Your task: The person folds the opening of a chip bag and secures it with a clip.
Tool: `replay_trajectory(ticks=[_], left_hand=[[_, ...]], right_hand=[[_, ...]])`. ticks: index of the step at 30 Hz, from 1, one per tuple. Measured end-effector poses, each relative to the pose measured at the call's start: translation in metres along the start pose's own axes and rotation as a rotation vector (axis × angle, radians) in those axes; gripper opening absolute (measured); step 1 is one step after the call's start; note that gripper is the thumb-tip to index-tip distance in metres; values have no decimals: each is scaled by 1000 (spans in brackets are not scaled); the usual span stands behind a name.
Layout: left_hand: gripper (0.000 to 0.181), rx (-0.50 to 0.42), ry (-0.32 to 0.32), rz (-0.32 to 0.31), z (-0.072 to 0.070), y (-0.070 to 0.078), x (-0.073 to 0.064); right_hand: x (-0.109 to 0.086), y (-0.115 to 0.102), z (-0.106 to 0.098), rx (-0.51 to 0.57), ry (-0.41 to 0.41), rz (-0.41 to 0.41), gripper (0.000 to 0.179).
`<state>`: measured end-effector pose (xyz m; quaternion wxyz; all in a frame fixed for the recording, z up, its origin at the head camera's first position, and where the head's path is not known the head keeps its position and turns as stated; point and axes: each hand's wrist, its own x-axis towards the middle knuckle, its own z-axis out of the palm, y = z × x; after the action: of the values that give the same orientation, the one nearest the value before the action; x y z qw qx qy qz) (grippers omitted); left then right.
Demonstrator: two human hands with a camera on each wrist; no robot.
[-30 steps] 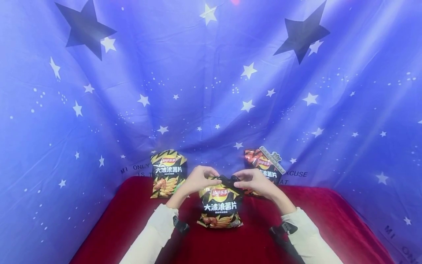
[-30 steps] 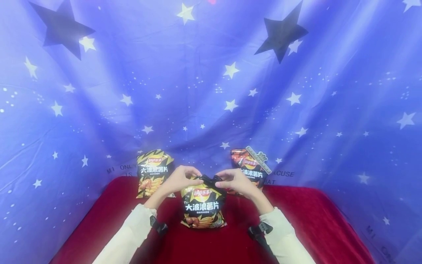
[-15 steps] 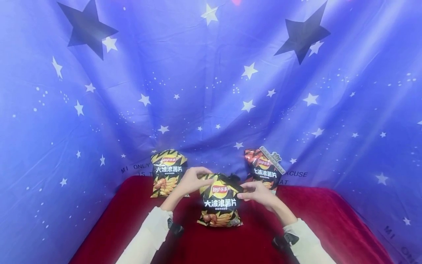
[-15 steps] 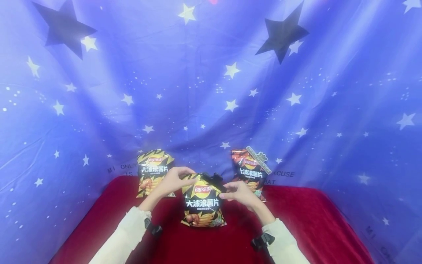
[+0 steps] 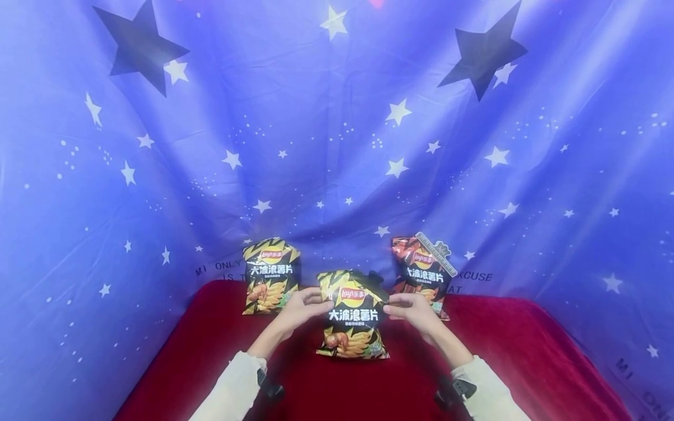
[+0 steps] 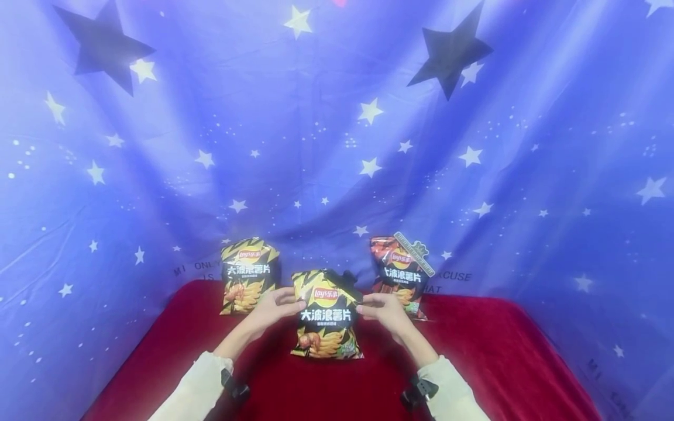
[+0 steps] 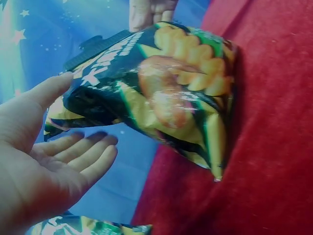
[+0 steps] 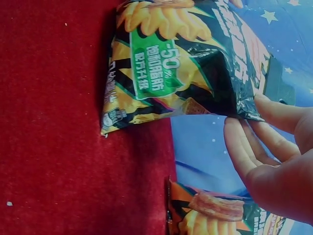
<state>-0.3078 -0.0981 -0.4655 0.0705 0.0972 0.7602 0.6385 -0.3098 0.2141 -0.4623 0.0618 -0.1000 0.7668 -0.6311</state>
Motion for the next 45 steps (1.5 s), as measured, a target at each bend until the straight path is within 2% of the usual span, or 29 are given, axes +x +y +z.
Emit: replay_trajectory(ticks=[5,12,19,24,32,38,45], left_hand=[[68,-75,-58,5,3,-8,-2],[70,-126,-61,4,5,-9,-1],[66,-156,-93,18,4,-8,-1],[64,-178,-106,24,3,-2,1],[66,-171,-30,57,0,22,11],[64,-193,37,87,2,38,28],[59,-195,119,102,8,49,48]], right_hand=[[-2,6,-1,60,2,15,44],[-5,14,2,197,18,-23,34],[-8,6,7,182,100,72,35],[-9,-2,7,183,107,78,29],[5,-25,0,161,144,41,30],[19,-49,-4,81,220,53,36],[43,-55,-8,72,291,16,37]])
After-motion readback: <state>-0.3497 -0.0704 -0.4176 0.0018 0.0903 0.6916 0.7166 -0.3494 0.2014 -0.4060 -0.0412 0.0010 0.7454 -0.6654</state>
